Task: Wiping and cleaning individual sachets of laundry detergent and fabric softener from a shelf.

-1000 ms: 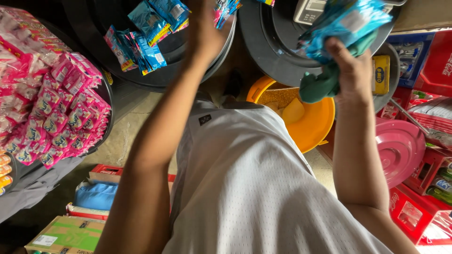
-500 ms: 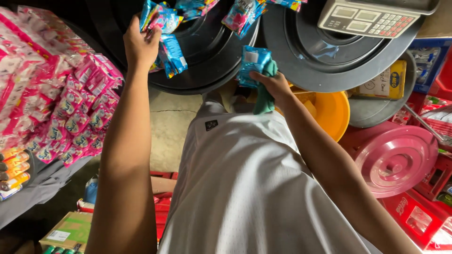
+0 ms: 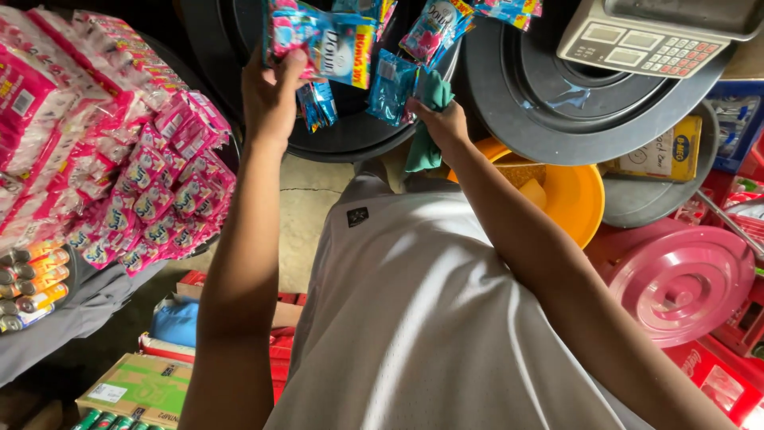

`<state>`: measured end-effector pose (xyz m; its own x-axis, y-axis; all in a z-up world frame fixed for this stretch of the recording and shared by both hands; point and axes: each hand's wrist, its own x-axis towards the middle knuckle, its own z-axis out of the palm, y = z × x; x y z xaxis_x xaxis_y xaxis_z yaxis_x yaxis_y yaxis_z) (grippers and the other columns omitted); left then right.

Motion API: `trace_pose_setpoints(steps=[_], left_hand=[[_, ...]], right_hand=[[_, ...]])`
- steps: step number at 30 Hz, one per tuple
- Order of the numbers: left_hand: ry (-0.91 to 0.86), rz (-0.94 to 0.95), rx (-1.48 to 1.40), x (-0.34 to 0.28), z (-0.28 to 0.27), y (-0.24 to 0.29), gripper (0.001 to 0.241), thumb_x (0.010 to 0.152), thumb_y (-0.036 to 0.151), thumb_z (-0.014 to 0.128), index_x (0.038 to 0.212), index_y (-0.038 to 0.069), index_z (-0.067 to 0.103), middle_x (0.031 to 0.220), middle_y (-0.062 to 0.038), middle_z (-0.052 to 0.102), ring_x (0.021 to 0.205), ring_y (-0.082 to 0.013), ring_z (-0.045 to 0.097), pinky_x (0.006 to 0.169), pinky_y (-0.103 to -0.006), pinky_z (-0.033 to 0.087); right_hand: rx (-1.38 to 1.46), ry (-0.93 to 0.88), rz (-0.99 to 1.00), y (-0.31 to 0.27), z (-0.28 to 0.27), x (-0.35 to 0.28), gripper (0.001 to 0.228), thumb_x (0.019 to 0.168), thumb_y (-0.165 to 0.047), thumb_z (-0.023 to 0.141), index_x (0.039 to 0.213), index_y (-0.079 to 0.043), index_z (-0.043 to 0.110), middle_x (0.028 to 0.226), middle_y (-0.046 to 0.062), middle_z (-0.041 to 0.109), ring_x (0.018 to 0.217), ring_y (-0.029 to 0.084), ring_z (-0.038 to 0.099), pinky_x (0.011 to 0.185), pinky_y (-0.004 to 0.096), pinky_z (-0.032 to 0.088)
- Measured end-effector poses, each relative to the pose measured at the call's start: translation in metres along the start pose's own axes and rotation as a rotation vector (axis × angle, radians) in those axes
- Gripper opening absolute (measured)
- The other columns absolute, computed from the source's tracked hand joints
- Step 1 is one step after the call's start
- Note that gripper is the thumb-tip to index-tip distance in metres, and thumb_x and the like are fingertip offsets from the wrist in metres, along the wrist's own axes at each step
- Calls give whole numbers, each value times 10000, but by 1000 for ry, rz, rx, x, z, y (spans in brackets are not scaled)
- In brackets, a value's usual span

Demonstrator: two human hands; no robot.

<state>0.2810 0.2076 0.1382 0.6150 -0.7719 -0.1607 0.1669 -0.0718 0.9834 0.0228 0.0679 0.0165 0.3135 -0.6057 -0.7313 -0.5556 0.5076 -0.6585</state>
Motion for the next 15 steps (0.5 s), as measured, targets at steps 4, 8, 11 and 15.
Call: trace_pose_setpoints(steps=[4,8,11,15], left_hand=[[-92,13,-64,-5,46,-4,444,1041,312,712,1354,30,575,1228,-94,713,1088,-198,741,964,-388,653],[-253,2,-143,-11,96,-5,504,1065,361,720,1413,29,568,1278,-101,713,1159,-197,716,1049,-372,606],[-405,23,-86,-13,137,10,531,1079,380,720,1437,26,553,1275,-96,720,1166,-187,707,1051,-351,583],[-591,205,176,1,194,61,563,1046,431,738,1377,15,553,1164,-95,749,1038,-172,738,881,-321,610]], right_hand=[[331,-47,-109,-37,-36,-53,648,827,-452,852,1277,-35,642,1102,36,715,963,131,676,835,312,573],[524,-417,-397,-62,-87,-91,777,902,-466,818,1471,-49,493,1340,23,657,1209,114,616,1079,299,487],[483,-418,-454,-86,-115,-116,738,930,-421,824,1468,-30,504,1327,36,654,1209,132,613,1095,317,490],[403,-153,-394,-92,-165,-122,541,937,-369,818,1323,-33,642,1188,21,731,1085,123,680,1005,295,548]])
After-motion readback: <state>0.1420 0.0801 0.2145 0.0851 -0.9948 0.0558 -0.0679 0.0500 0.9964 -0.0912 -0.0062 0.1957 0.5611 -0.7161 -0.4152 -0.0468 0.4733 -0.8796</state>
